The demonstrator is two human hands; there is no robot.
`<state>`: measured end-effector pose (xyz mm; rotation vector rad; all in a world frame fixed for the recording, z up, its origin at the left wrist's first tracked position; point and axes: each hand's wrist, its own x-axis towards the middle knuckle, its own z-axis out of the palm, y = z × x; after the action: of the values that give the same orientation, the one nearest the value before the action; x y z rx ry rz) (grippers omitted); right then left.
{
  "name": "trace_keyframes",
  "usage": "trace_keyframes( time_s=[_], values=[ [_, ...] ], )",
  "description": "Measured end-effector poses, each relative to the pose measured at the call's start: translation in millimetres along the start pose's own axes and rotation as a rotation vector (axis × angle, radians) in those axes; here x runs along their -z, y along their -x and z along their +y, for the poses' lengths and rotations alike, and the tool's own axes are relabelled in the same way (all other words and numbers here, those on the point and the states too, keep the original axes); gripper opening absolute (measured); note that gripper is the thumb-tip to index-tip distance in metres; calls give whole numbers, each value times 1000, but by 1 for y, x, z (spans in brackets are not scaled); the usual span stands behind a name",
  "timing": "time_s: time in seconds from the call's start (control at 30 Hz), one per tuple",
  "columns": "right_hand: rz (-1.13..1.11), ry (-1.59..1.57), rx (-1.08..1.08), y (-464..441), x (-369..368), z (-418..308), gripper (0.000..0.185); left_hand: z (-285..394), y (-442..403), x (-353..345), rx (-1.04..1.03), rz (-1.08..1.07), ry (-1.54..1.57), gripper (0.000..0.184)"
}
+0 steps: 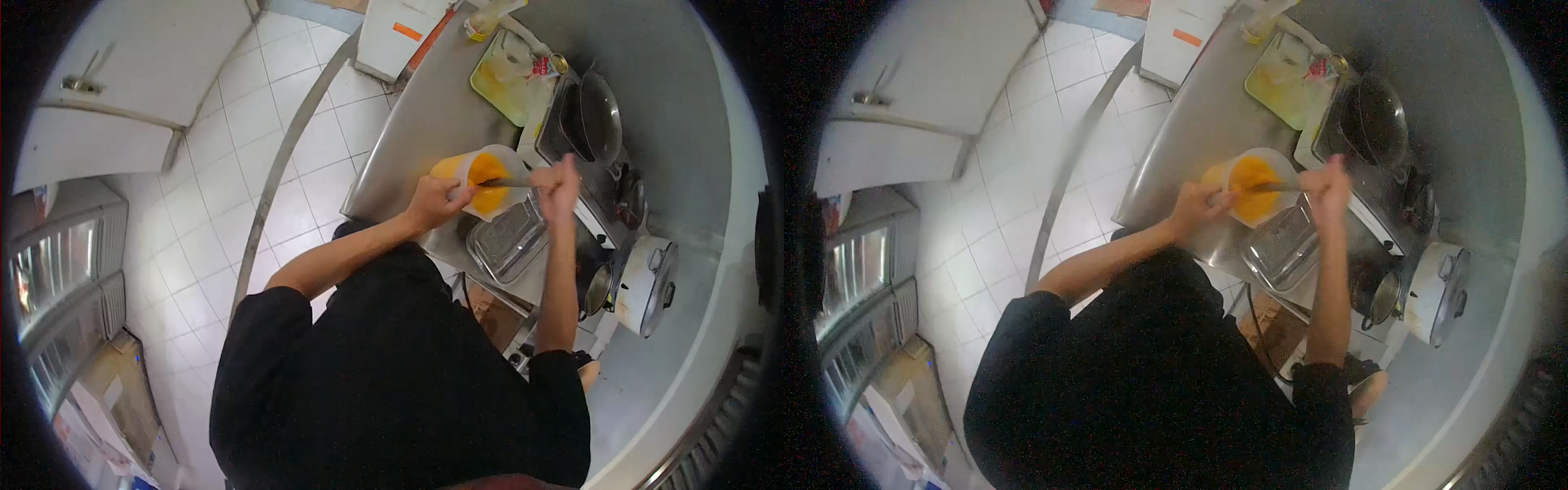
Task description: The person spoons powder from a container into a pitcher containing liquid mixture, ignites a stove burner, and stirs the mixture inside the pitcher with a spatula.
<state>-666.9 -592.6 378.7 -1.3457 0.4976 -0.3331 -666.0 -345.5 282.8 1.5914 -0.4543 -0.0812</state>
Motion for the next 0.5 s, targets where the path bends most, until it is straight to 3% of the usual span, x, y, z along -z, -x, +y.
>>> trace_keyframes(
  time_s=[0.1, 0.13, 0.23, 0.27, 0.37, 0.4, 0.5],
  values=[
    [-346, -568, 283, -16, 31, -34, 49, 3, 0, -6, 4, -7, 20, 48],
    [-101, -574, -10, -28, 40, 4, 49, 4, 4, -9, -11, 21, 11, 48],
    [189, -93, 37, -12, 20, -33, 46, -4, -3, -5, -45, 1, -12, 47],
    [-411, -580, 233, -16, 38, -51, 41, -2, -3, -4, -4, -28, 7, 46],
    [-142, 48, 61, -18, 48, 9, 41, -1, 7, -4, -9, -41, -15, 47],
    [230, -183, 75, -1, 1, -41, 45, -4, 0, -5, -46, -13, -33, 47],
    [29, -388, 109, -8, 12, -18, 48, 1, 3, -9, 50, -48, 2, 47]
  ],
)
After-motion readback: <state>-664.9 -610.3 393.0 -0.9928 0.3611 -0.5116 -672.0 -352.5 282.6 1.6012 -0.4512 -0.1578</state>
